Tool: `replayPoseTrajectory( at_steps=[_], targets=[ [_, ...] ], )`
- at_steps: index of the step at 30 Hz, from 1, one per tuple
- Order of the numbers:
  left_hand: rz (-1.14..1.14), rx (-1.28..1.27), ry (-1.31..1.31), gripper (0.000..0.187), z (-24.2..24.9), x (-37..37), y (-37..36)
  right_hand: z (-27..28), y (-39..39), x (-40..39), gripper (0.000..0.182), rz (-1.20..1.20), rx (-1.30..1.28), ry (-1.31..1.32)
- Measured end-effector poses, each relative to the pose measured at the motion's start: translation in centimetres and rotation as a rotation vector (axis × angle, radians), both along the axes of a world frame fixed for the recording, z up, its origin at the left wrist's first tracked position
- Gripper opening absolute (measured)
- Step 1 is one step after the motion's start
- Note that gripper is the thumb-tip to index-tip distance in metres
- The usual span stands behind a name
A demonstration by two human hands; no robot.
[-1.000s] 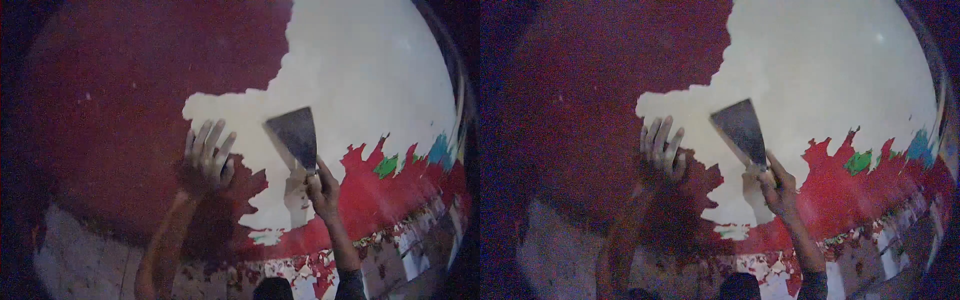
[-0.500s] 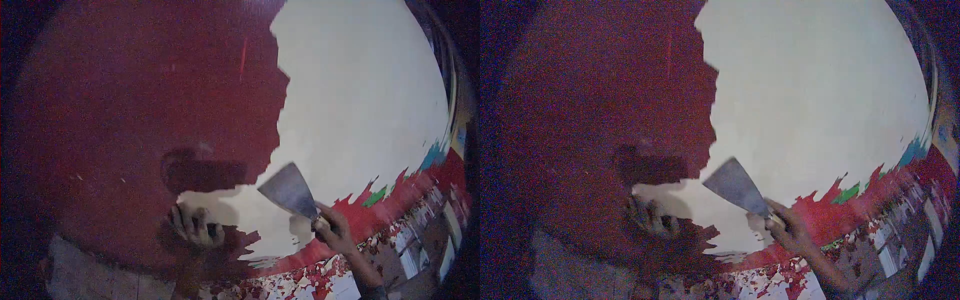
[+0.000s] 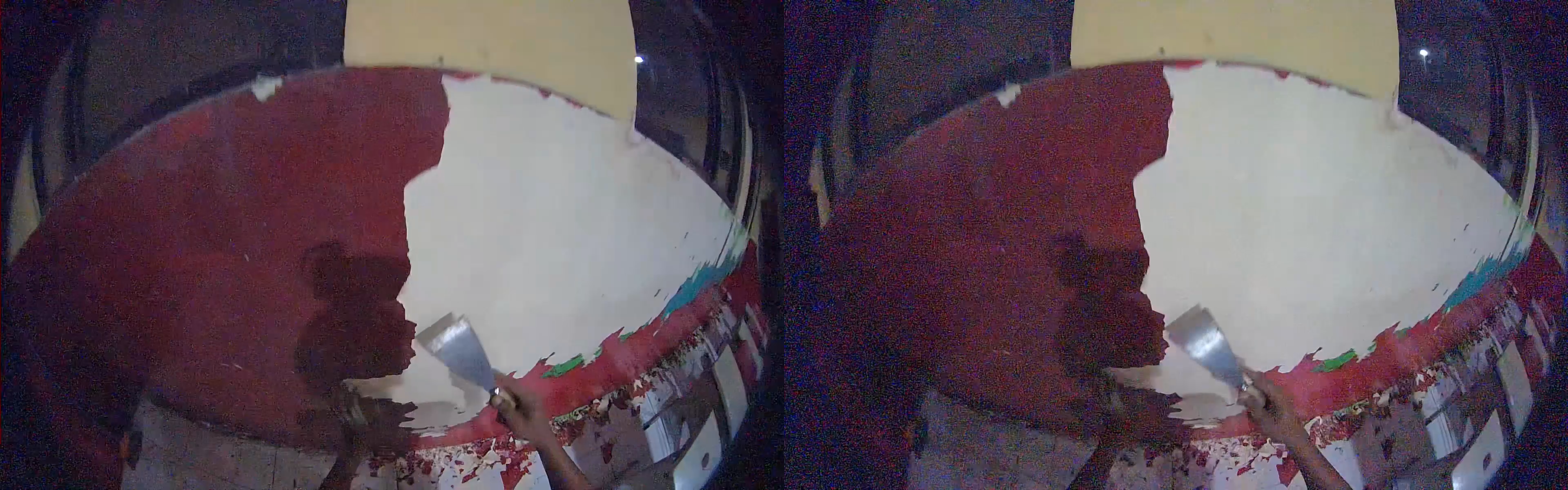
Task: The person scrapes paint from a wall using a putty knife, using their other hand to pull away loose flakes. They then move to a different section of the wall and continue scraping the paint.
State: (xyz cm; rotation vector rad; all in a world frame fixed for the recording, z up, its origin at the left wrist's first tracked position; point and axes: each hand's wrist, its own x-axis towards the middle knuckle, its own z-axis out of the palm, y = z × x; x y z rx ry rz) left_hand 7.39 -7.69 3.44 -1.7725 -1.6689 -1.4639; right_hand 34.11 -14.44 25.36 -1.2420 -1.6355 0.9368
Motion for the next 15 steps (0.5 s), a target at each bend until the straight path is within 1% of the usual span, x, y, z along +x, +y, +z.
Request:
replayPoseTrajectory(
  at_steps=[2,3,5,6,7,8,9,10,13,15],
  targets=[
    [0.005,0.049,-0.011,0.043,6.2,-0.7,-0.9,3.9,0.3,-0.2,0.043,-0.024,0.031,0.049],
    [0.013,0.105,-0.001,0.043,10.1,-1.1,-0.9,5.6,0.4,-0.6,0.046,-0.058,0.023,0.074],
    [0.046,0.276,0.081,0.043,21.4,-2.7,0.3,7.6,1.5,-1.0,0.046,-0.060,0.047,0.103],
    [0.043,0.333,0.136,0.043,27.1,-3.3,1.6,8.6,1.8,-1.3,0.045,-0.059,0.053,0.118],
    [0.037,0.347,0.199,0.044,32.9,-4.2,2.8,10.1,2.0,-1.7,0.045,-0.071,0.097,0.077],
    [0.012,0.644,0.201,0.048,35.6,-5.5,6.5,11.0,2.2,-2.0,0.045,-0.072,0.099,0.090],
    [0.093,0.592,0.186,0.050,39.4,-6.0,7.1,11.5,2.7,-2.3,0.045,-0.074,0.103,0.105],
    [0.171,0.545,0.173,0.052,42.1,-6.3,6.9,11.7,3.1,-2.4,0.045,-0.078,0.112,0.120],
    [0.303,0.501,0.283,0.049,43.5,-6.8,7.5,10.8,4.0,-2.5,0.044,-0.093,0.152,0.154],
    [0.277,0.527,0.263,0.046,42.9,-7.3,8.2,11.9,4.9,-4.2,0.043,-0.092,0.209,0.166]
  ],
)
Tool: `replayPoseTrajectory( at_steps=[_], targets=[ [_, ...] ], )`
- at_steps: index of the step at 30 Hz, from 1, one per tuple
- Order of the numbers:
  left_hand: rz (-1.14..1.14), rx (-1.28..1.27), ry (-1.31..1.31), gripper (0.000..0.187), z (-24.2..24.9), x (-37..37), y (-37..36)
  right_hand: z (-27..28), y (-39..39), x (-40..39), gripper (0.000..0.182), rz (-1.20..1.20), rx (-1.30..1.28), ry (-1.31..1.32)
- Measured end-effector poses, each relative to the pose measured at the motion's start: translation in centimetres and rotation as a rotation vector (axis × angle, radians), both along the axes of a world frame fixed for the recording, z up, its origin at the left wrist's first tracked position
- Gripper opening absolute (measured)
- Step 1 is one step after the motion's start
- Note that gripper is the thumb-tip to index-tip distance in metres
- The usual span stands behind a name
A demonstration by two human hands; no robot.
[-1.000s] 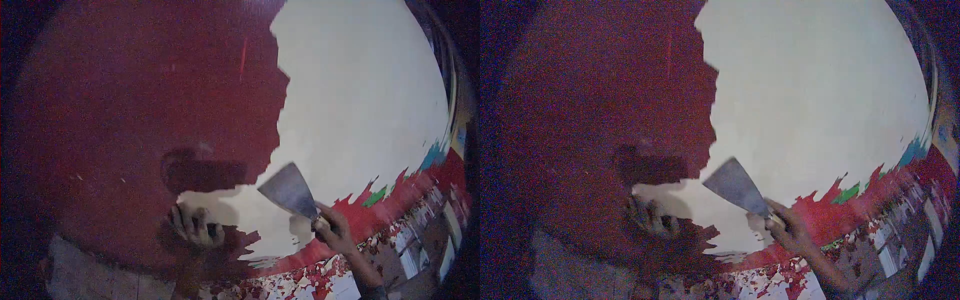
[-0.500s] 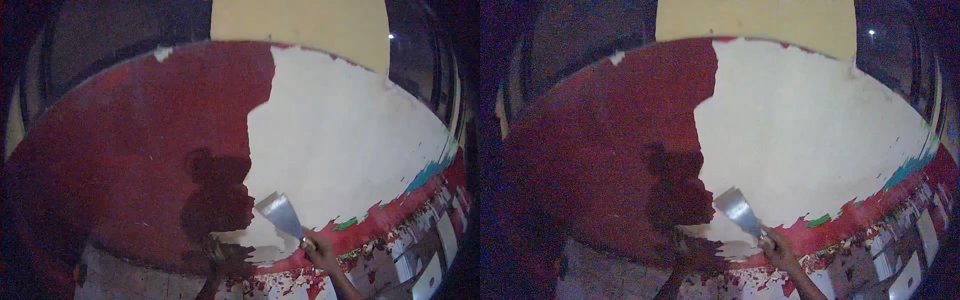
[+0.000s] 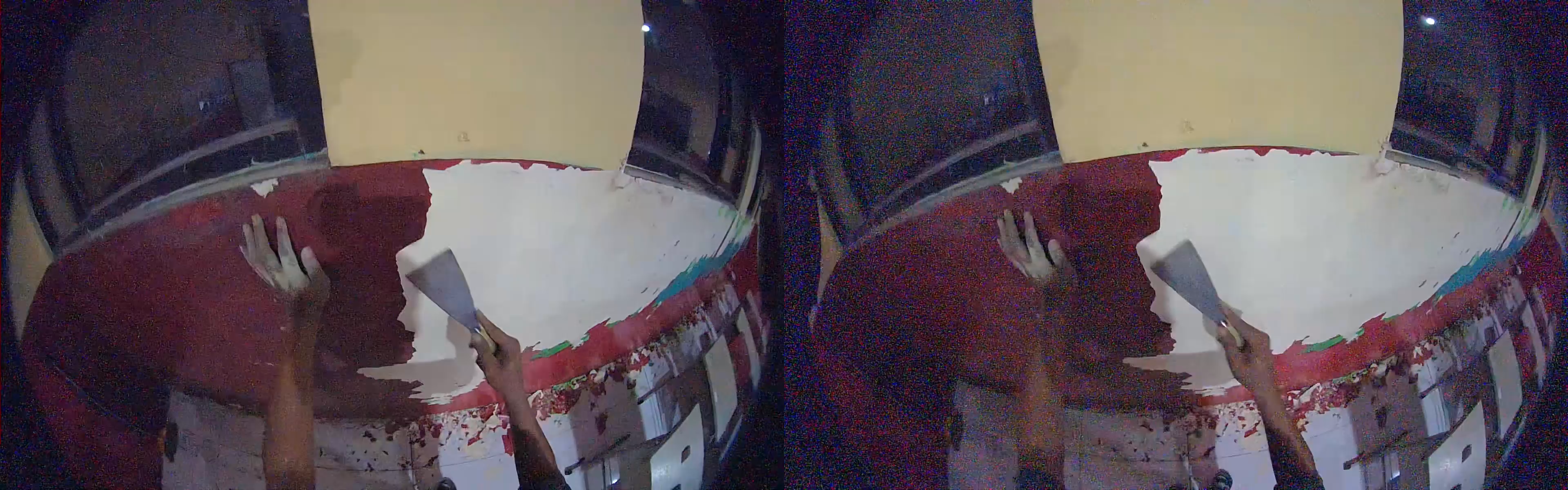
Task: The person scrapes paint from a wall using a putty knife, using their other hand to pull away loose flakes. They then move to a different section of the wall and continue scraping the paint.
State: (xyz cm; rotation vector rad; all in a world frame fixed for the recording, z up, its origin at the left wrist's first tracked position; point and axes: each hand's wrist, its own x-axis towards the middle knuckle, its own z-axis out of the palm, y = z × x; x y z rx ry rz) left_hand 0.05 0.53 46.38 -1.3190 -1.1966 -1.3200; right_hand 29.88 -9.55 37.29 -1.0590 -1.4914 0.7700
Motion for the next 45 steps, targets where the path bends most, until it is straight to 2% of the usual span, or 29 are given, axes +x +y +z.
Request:
replayPoseTrajectory(
  at_steps=[4,7,9,11,12,16,19,21,23,25,29,31,34,37,38,41,42,45],
  targets=[
    [-0.032,0.036,-0.028,0.045,-0.3,0.0,0.4,2.5,1.5,-3.7,0.042,-0.009,0.166,-0.079],
    [-0.014,0.030,-0.026,0.046,-0.2,0.1,0.1,2.2,-1.4,-2.1,0.041,-0.028,-0.023,0.015],
    [-0.020,0.049,-0.028,0.045,0.3,0.1,0.2,1.7,-1.6,-1.0,0.041,-0.065,-0.059,0.088],
    [-0.030,0.039,-0.018,0.044,0.0,0.5,0.1,1.8,-0.2,-2.4,0.040,-0.061,0.085,-0.047],
    [-0.023,0.038,-0.016,0.043,-0.1,0.3,0.3,2.6,0.6,-3.5,0.040,-0.033,0.120,-0.019],
    [-0.020,0.081,-0.007,0.042,-0.2,0.0,0.7,1.7,-1.1,-1.3,0.040,-0.039,-0.030,0.101],
    [-0.050,0.075,-0.014,0.042,-0.3,0.1,0.5,2.7,-0.7,-2.2,0.040,-0.076,-0.024,0.018],
    [-0.046,0.042,-0.024,0.042,-0.5,0.1,0.4,4.9,0.0,-4.7,0.040,-0.017,0.045,0.074],
    [-0.059,0.023,-0.030,0.041,-0.6,-0.3,0.2,3.4,-1.3,-2.5,0.042,-0.065,-0.014,0.020],
    [-0.087,0.020,-0.041,0.040,-0.5,-0.6,0.4,3.5,-2.6,-1.4,0.042,-0.141,-0.191,0.116],
    [-0.108,0.028,-0.058,0.038,-1.7,-0.6,0.8,5.2,-0.5,-5.9,0.042,-0.087,0.047,-0.018],
    [-0.122,0.077,-0.001,0.038,-2.0,-1.5,1.8,4.9,-0.7,-5.4,0.043,-0.119,-0.048,-0.053],
    [-0.158,0.067,-0.030,0.038,-0.7,-0.9,0.4,3.7,-2.3,-0.3,0.042,-0.179,-0.164,-0.015],
    [-0.204,0.030,-0.031,0.039,-0.7,-0.9,-0.1,5.8,-2.0,-1.9,0.045,-0.193,-0.117,-0.113],
    [-0.208,0.019,-0.037,0.039,-1.0,-0.8,-0.2,6.3,-2.5,-1.8,0.044,-0.158,-0.142,-0.063],
    [-0.177,0.008,-0.034,0.040,-0.7,-1.1,0.0,6.2,-3.7,3.7,0.043,-0.279,-0.137,-0.274],
    [-0.156,0.007,-0.035,0.040,-0.6,-1.0,0.0,6.7,-3.0,4.2,0.041,-0.310,-0.123,-0.202],
    [-0.155,0.035,-0.025,0.040,-0.8,-0.9,0.1,9.3,-0.1,2.9,0.043,-0.069,-0.062,-0.173]
  ],
)
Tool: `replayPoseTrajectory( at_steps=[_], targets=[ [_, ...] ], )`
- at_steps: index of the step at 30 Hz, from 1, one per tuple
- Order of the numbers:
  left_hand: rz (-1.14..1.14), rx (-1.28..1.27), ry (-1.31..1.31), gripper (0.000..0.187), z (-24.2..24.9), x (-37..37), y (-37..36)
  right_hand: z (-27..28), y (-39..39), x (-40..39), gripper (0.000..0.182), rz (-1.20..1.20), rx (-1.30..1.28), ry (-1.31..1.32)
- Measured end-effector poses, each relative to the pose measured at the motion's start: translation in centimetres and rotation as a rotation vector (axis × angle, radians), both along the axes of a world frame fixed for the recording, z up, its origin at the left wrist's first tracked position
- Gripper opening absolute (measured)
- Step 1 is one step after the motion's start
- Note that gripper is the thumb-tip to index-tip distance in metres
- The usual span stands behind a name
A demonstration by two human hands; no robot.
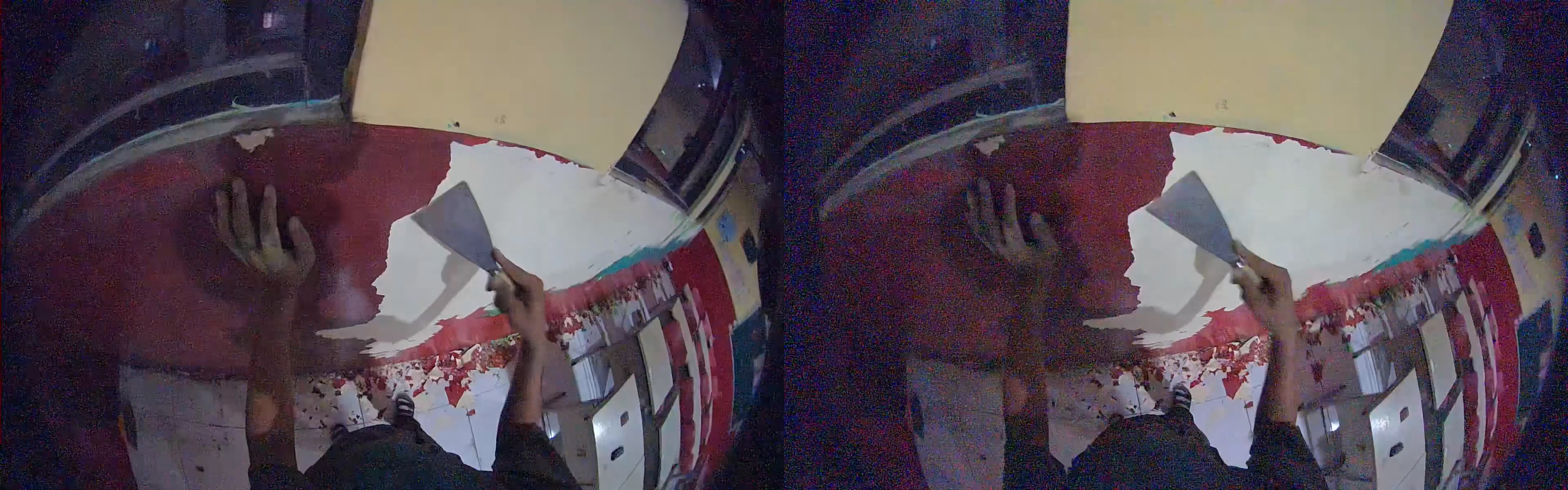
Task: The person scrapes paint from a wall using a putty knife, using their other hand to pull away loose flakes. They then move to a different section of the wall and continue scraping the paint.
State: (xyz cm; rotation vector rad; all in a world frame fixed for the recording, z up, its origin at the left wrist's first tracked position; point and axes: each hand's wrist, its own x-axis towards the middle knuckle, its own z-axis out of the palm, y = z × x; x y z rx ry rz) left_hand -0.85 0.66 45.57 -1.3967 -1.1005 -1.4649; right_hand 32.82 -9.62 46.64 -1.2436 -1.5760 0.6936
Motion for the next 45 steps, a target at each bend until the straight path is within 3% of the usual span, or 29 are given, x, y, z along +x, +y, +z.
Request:
replayPoseTrajectory(
  at_steps=[4,7,8,9,12,14,16,17,19,22,24,25,27,29,31,34,35,37,41,45],
  targets=[
    [0.033,-0.053,0.020,0.040,0.6,0.3,-1.0,0.3,0.1,1.9,0.039,-0.021,0.073,-0.150],
    [0.022,-0.041,-0.187,0.042,-0.1,3.0,-1.2,0.6,0.8,1.3,0.036,0.055,0.177,-0.200],
    [-0.076,-0.136,-0.366,0.043,-1.0,5.1,-2.5,0.3,1.7,0.1,0.036,0.109,0.270,-0.234],
    [-0.184,-0.207,-0.510,0.043,-3.2,7.7,-3.8,1.3,1.8,-1.6,0.035,0.146,0.071,-0.141],
    [-0.589,-0.386,-0.880,0.039,-10.7,15.4,-5.6,2.7,0.9,0.0,0.033,0.104,0.042,-0.288],
    [-0.977,-0.651,-1.145,0.034,-10.0,18.0,-5.4,1.4,1.2,2.2,0.032,0.117,0.132,-0.144],
    [-1.391,-1.019,-1.439,0.031,-4.1,18.5,-5.7,1.3,1.6,3.0,0.027,0.136,0.188,-0.165],
    [-1.330,-0.929,-1.364,0.031,-3.4,19.2,-5.4,1.7,1.8,3.4,0.042,0.154,0.038,-0.286],
    [-1.224,-0.764,-1.241,0.031,-3.1,20.9,-4.4,-0.8,2.6,3.9,0.045,0.204,0.091,-0.206],
    [-1.201,-0.591,-1.238,0.036,-4.2,23.7,-3.7,-1.0,1.6,4.0,0.049,0.165,-0.229,0.077],
    [-1.302,-0.620,-1.368,0.038,-2.1,24.1,-5.4,0.6,0.4,4.0,0.048,0.113,-0.208,-0.188],
    [-1.376,-0.672,-1.451,0.038,-1.0,23.9,-6.2,0.3,0.7,4.3,0.045,0.154,-0.186,-0.156],
    [-1.186,-0.665,-1.308,0.034,-1.3,22.7,-5.3,1.8,1.3,3.2,0.045,0.225,0.080,-0.405],
    [-1.166,-0.575,-1.299,0.034,-1.2,22.1,-5.0,3.0,1.0,1.7,0.045,0.253,0.205,-0.521],
    [-1.310,-0.391,-1.427,0.038,-0.7,22.0,-4.9,3.7,0.4,0.6,0.046,0.244,0.190,-0.516],
    [-1.464,-0.721,-1.471,0.038,0.3,23.0,-6.2,3.6,-0.9,1.9,0.048,0.150,0.064,-0.452],
    [-1.502,-0.595,-1.437,0.038,0.7,22.8,-6.1,3.6,-1.1,1.9,0.049,0.136,0.032,-0.431],
    [-1.450,-0.578,-1.491,0.037,0.8,22.6,-5.9,3.6,-1.7,1.3,0.051,0.128,0.016,-0.374],
    [-1.296,-0.586,-1.462,0.037,-0.1,23.8,-5.9,1.0,-2.0,1.9,0.046,0.070,0.028,-0.225],
    [-1.372,-0.670,-1.427,0.037,-0.7,23.7,-6.1,0.4,-2.2,2.0,0.045,0.041,0.044,-0.194]
  ],
)
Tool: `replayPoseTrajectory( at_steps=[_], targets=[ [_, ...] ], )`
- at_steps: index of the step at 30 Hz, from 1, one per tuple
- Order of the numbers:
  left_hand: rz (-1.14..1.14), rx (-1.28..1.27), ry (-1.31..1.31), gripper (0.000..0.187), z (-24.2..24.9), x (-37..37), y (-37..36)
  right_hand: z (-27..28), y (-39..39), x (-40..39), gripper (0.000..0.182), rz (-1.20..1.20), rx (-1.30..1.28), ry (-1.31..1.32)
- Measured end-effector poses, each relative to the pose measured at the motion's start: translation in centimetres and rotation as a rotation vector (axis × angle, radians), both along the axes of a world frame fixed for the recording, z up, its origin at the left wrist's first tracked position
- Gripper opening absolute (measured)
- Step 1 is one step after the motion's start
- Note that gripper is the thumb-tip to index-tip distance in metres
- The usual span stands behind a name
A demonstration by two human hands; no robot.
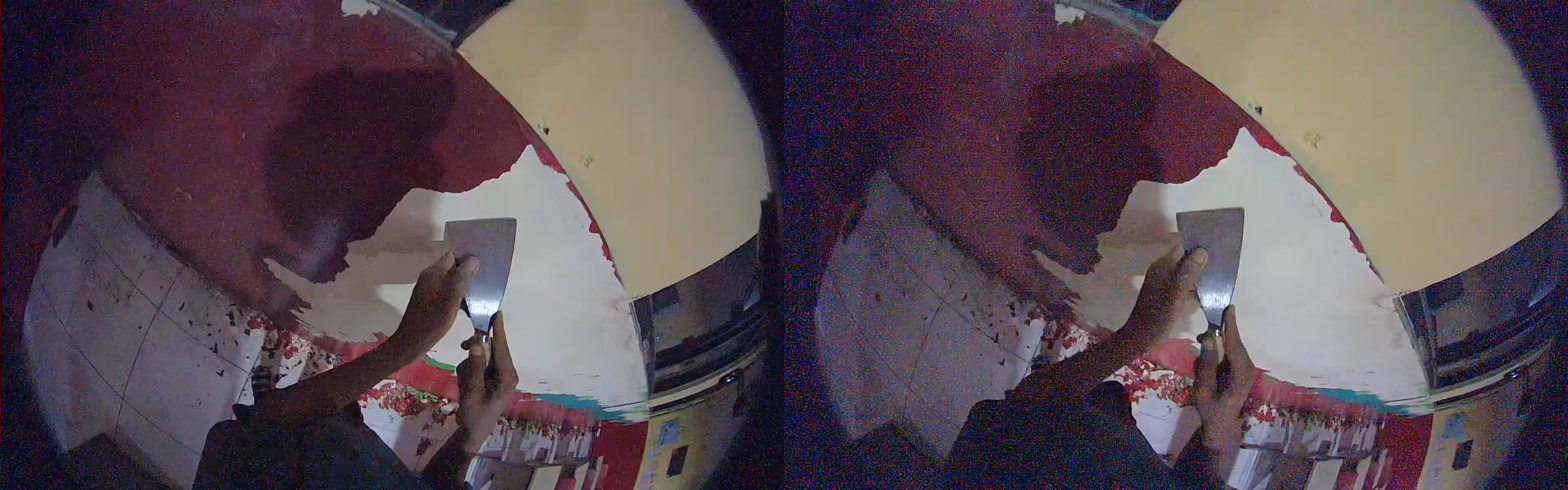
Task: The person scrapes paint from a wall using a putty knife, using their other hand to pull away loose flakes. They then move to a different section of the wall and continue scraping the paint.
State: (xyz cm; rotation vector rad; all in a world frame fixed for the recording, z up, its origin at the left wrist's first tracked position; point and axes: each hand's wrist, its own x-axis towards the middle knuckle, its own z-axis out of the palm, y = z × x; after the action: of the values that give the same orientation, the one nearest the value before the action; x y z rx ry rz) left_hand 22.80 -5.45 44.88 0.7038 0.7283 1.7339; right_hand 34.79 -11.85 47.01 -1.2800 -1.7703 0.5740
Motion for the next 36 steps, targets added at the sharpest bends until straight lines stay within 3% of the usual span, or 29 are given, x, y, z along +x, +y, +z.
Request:
replayPoseTrajectory(
  at_steps=[6,8,10,13,16,19,20,21,23,24,25,26,28,30,32,33,35,36],
  targets=[
    [0.089,0.019,0.181,0.040,0.0,-0.5,-0.2,0.1,1.3,-0.2,0.045,0.040,0.016,-0.032],
    [0.065,0.041,0.050,0.038,-0.1,-0.9,0.6,0.5,2.4,-0.6,0.046,0.119,0.031,-0.019],
    [0.094,0.038,-0.104,0.035,0.1,-0.5,1.0,1.4,2.9,-0.6,0.046,0.115,0.070,-0.170],
    [0.154,0.072,-0.094,0.041,0.2,0.9,0.9,2.4,2.5,0.2,0.047,0.108,0.025,-0.257],
    [0.241,0.069,0.091,0.041,0.0,0.6,0.8,1.9,3.3,-0.3,0.048,0.089,0.045,-0.332],
    [0.391,0.127,-0.097,0.043,1.2,-1.2,2.0,1.7,4.1,-1.2,0.050,0.154,0.089,-0.350],
    [0.390,0.021,0.047,0.042,0.4,-1.1,1.6,1.9,3.8,-0.6,0.051,0.180,0.109,-0.355],
    [0.300,0.007,-0.023,0.042,0.6,-0.3,1.1,2.2,3.4,0.0,0.053,0.206,0.128,-0.359],
    [0.122,-0.023,-0.167,0.041,1.1,1.3,0.2,3.6,2.7,1.1,0.051,0.079,-0.073,-0.393],
    [0.184,0.006,0.057,0.038,-1.9,1.4,2.0,3.6,3.4,0.2,0.050,0.145,0.064,-0.402],
    [0.268,0.111,-0.018,0.038,-1.2,0.3,2.0,3.1,4.2,-1.1,0.050,0.199,0.188,-0.409],
    [0.343,0.210,-0.096,0.039,-0.3,-1.0,2.4,3.0,4.4,-1.4,0.044,0.221,0.174,-0.441],
    [0.290,0.068,-0.029,0.036,1.4,-1.8,1.1,2.8,4.6,-2.1,0.033,0.266,0.148,-0.505],
    [0.147,-0.071,0.062,0.034,1.2,-1.0,-0.1,3.7,3.1,-0.5,0.046,0.152,0.013,-0.514],
    [0.256,-0.016,0.064,0.033,-0.1,-0.2,0.3,3.0,2.8,1.4,0.046,0.137,-0.066,-0.315],
    [0.311,0.011,0.068,0.033,-0.6,0.1,0.5,2.4,3.4,0.9,0.045,0.163,-0.014,-0.343],
    [0.277,0.048,-0.034,0.035,-0.3,-2.1,0.8,2.9,4.2,-2.0,0.043,0.177,0.048,-0.471],
    [0.322,0.170,-0.206,0.034,-0.6,-2.2,1.4,4.0,4.2,-4.0,0.042,0.180,0.070,-0.568]
  ],
)
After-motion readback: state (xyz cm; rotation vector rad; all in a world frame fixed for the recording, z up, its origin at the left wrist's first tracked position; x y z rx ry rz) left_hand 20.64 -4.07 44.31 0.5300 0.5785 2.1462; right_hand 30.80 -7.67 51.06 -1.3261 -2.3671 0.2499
